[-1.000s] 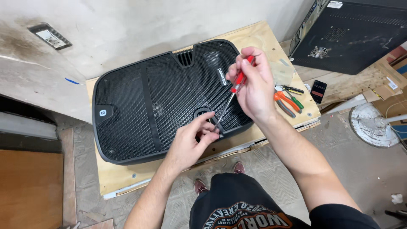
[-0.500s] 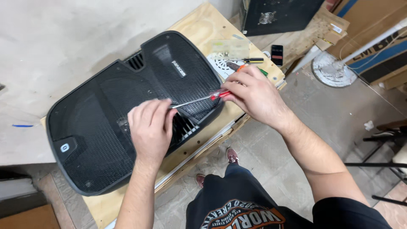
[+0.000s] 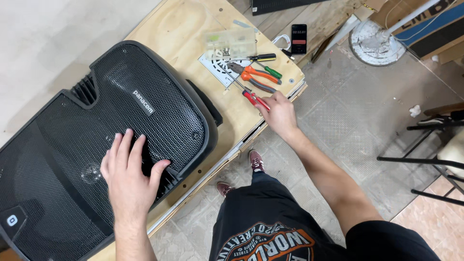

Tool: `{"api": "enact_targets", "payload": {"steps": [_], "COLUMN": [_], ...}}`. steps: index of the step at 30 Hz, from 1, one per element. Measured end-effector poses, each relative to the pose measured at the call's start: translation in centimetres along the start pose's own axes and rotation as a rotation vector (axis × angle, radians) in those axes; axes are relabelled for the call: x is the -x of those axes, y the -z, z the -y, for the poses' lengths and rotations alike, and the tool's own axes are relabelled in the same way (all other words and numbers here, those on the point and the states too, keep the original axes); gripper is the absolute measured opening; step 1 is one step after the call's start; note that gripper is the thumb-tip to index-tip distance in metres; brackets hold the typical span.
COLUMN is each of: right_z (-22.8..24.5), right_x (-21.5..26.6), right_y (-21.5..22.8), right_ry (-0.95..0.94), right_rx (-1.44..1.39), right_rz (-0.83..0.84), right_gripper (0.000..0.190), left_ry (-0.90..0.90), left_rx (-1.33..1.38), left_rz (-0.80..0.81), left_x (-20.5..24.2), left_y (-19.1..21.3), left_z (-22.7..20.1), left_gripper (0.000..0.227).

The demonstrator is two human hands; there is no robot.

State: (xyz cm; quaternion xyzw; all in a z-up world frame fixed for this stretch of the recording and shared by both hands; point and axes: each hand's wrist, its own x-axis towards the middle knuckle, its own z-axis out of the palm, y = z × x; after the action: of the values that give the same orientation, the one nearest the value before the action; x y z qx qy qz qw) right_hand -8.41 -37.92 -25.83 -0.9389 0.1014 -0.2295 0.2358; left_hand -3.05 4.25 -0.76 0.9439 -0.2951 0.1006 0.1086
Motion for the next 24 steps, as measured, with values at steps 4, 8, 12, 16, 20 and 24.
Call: {"api": "enact_targets", "payload": {"steps": [4,8,12,16,20,24], "right_z": [-0.1,0.2,0.3,0.7,0.7,-0.3], "right_x": [0.0,0.0,-0.2,-0.8,-1.5,-1.3], "right_y": [-4.3,-5.9,-6.8,-6.0,-5.3,-6.6], "right_ry": [-0.008,0.04,0.066,0.057,0.089,0.05], "right_rx": [0.12,0.249,0.363,0.347,0.329,0.328], "right_rz": [0.077,0.119,0.115,0.11,0.082,0.129], "right_gripper": [0.034,0.037,0.038,0.052,0.055,0.056], "left_ry": [0.009,0.01,0.028,0.031,0.024,0.017], "left_rx": [-0.001,0.009,0.012,0.018,0.009,0.003], "left_rz": [-0.007,-0.025,-0.035,-0.039,-0.036,-0.04], "left_x": [-0.2,0.0,0.2,0.2,0.2,0.2], "left_y": [0.1,0.1,-0.1,0.1,0.0,0.1], "left_z": [-0.2,-0.4,-0.4,-0.5,-0.5,-0.6], "left_gripper": [0.081,0.08,0.078,0.077,0.076,0.075]}}
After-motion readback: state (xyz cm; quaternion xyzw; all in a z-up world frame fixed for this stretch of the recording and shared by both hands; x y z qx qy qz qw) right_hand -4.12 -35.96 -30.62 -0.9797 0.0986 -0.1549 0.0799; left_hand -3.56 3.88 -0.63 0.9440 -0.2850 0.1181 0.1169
